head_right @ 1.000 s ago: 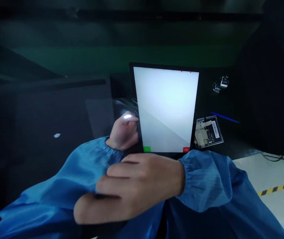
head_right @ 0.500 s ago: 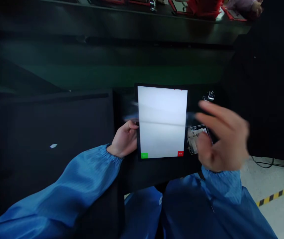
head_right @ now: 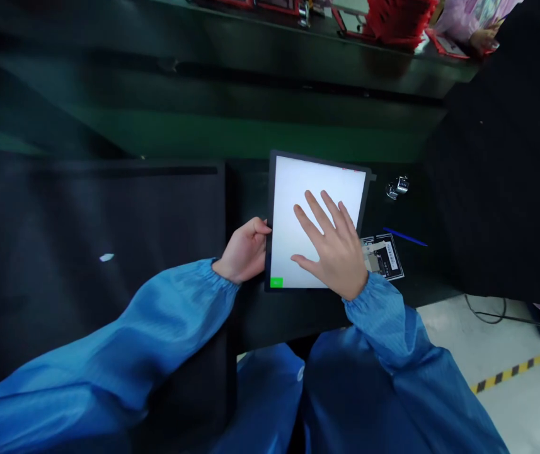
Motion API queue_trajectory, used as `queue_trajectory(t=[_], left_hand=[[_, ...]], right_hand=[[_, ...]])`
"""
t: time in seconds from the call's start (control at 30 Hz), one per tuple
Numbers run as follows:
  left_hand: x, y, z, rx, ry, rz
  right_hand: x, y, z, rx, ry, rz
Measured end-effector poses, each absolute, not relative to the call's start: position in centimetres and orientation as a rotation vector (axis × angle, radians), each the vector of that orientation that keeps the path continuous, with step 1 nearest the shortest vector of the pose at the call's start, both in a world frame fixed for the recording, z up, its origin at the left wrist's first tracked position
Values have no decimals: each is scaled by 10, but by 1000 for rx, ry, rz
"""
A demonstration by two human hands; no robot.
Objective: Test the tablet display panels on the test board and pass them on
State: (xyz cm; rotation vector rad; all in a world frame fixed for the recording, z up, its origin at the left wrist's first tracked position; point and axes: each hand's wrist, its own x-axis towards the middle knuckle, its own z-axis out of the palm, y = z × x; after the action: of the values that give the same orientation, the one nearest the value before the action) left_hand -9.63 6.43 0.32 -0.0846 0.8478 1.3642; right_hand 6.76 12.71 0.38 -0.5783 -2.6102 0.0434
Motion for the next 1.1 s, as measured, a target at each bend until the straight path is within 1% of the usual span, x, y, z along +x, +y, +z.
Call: queue_trajectory(t=[0.13,0.27,0.4,0.5,0.67,0.8,1.1], left_hand=[[-96,65,6,-128,820,1372],[-95,66,8,-133,828,1395],[-95,67,10,-135,882,1418],[-94,68,13,-158,937,1428],[-93,67,21,-255,994,1397],[-94,65,23,-265,1023,1385],[-94,66,21,-173,1114,1408]], right_hand=[[69,119,-8,-523,-2433,47],[70,116,-3,-526,-2324,115],[98,123,13,-749,-2155,109],[133,136,12,-911,-2040,89],[180,162,-19,-967,-2187,241],[190,178,-45,-955,-2318,338],[186,190,-53,-1014,-2400,373]])
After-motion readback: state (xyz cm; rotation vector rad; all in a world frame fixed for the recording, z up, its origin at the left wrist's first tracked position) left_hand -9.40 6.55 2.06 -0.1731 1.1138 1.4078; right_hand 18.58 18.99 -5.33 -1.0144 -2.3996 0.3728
